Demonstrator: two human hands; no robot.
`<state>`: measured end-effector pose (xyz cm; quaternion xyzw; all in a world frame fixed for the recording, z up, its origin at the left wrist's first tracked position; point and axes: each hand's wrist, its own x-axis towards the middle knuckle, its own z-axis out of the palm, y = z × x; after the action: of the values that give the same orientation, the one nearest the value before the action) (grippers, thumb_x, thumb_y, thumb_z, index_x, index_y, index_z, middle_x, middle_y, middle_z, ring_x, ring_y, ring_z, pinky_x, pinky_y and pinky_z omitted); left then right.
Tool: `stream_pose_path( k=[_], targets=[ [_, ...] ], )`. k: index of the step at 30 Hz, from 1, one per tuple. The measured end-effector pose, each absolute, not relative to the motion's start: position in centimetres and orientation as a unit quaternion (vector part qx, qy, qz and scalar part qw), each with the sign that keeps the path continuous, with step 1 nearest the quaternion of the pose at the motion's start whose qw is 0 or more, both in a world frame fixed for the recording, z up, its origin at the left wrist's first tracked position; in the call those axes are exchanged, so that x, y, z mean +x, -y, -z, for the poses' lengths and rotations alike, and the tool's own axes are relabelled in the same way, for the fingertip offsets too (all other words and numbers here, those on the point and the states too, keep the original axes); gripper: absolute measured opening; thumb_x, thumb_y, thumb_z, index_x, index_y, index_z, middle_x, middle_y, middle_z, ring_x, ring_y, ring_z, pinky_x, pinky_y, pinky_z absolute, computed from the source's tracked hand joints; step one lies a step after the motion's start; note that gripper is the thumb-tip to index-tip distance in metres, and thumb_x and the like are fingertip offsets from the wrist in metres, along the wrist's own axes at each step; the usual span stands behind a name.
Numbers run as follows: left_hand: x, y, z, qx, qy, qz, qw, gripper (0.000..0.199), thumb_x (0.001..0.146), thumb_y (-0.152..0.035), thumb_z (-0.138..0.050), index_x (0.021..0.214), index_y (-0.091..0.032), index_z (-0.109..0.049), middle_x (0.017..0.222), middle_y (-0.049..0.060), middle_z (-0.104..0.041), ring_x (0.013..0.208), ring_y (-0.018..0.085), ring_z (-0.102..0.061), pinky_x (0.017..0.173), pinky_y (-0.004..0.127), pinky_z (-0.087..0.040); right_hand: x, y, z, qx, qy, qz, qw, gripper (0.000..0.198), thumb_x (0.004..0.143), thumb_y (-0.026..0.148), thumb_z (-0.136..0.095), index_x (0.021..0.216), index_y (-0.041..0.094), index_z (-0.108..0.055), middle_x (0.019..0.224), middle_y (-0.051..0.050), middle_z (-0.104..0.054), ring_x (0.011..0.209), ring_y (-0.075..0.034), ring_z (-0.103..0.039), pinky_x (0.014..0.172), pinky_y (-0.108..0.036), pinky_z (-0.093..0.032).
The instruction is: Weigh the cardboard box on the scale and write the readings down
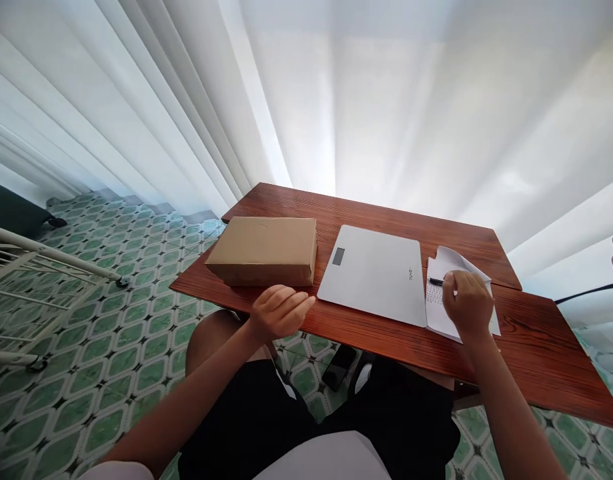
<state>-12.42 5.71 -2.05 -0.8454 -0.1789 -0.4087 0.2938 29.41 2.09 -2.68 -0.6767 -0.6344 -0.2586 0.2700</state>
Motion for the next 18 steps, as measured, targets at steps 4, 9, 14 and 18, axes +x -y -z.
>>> stream_pose_path(
  k=[4,9,14,18],
  targets=[
    [-15.5,-6.8,0.9,-0.768,0.273,0.477,0.33,0.034,0.075,-0.004,-0.061,0.105,-0.019,-0.063,0.089,0.002,-0.072,0.086,0.019,-0.062,0.082,0.035,-0.05,23.6,-3.2,0.7,-0.622,0.672,0.214,0.34,0.025,0.097,0.025,-0.038,0.08,0.022,-0.056,0.078,-0.007,-0.065,0.075,-0.023,-0.056,0.072,-0.037,-0.043],
    [-18.2,-8.9,-0.8,-0.624,0.383,0.591,0.339,0.039,0.073,-0.002,-0.058,0.109,-0.018,-0.06,0.096,0.007,-0.071,0.089,0.022,-0.06,0.085,0.041,-0.047,14.9,-5.2,-1.4,-0.541,0.707,0.112,0.442,0.02,0.098,0.026,-0.038,0.098,0.024,-0.058,0.091,-0.007,-0.065,0.087,-0.025,-0.058,0.077,-0.04,-0.048],
    [-20.3,-10.7,-1.8,-0.539,0.472,0.624,0.31,0.03,0.084,-0.015,-0.053,0.113,-0.015,-0.06,0.105,0.012,-0.066,0.101,0.026,-0.056,0.091,0.046,-0.046,8.2,-7.7,-1.6,-0.484,0.726,0.018,0.488,0.028,0.1,0.027,-0.039,0.124,0.025,-0.054,0.117,-0.011,-0.061,0.108,-0.027,-0.057,0.087,-0.044,-0.052],
    [-22.2,-11.7,-1.3,-0.533,0.52,0.621,0.245,0.035,0.086,-0.019,-0.054,0.121,-0.014,-0.06,0.116,0.014,-0.064,0.109,0.028,-0.056,0.097,0.047,-0.045,5.1,-9.7,-0.3,-0.461,0.727,-0.048,0.507,0.039,0.102,0.031,-0.038,0.14,0.027,-0.044,0.137,-0.012,-0.052,0.128,-0.028,-0.051,0.1,-0.049,-0.051]
  ],
)
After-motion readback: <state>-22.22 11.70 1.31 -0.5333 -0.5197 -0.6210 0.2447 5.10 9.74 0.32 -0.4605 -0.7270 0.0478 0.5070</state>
